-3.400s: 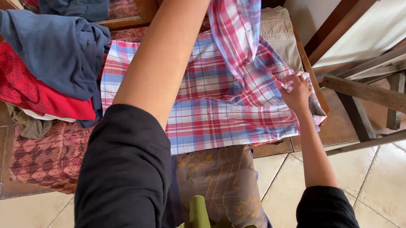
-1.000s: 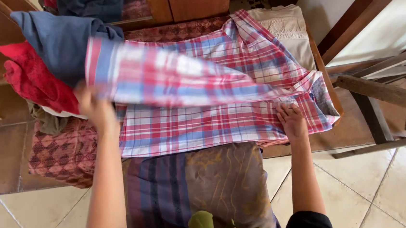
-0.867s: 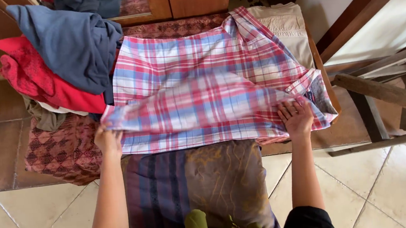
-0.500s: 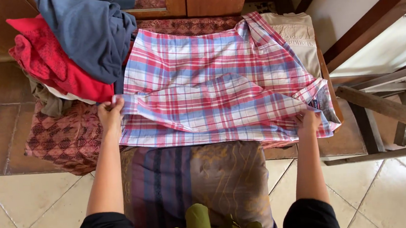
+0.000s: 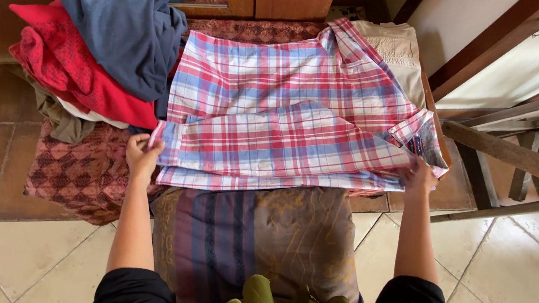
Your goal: Fold various shirts and trousers systematically on a patterned surface near a wardrobe.
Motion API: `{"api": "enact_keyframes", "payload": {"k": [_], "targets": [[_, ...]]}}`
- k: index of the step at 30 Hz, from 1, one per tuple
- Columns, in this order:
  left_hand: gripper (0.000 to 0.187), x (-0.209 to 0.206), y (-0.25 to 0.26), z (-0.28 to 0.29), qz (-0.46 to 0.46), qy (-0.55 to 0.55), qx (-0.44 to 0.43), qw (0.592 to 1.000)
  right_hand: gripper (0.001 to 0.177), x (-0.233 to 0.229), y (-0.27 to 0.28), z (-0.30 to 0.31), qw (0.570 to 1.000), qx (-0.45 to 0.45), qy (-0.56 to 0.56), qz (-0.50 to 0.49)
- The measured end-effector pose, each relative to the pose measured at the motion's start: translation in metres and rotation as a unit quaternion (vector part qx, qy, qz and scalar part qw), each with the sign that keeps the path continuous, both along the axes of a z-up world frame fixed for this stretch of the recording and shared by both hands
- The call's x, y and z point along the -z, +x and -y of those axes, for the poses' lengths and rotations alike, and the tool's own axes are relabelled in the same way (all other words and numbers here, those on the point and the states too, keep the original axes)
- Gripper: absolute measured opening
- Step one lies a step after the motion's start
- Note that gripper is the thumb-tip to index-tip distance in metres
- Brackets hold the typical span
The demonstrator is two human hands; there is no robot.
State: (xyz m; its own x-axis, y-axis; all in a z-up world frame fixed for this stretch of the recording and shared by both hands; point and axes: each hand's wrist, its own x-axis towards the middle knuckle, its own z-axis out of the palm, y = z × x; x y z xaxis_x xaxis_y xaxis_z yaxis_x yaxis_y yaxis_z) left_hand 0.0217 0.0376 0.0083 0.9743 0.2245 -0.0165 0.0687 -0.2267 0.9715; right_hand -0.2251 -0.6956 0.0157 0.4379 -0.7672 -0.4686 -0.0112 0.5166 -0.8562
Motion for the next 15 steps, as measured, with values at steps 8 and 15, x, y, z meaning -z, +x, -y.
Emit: {"api": "enact_keyframes", "payload": {"k": [8, 15], "targets": [[0.05, 0.025, -0.002, -0.012, -0.022, -0.015, 0.034, 0.999, 0.044, 0.075, -0.019, 0.048, 0.985, 0.172, 0.024, 0.012], [0.049, 0.009, -0.004, -0.009, 0.008, 0.188, 0.009, 0.982, 0.061, 0.041, -0.02, 0.03, 0.984, 0.169, -0.055, -0.017]]}}
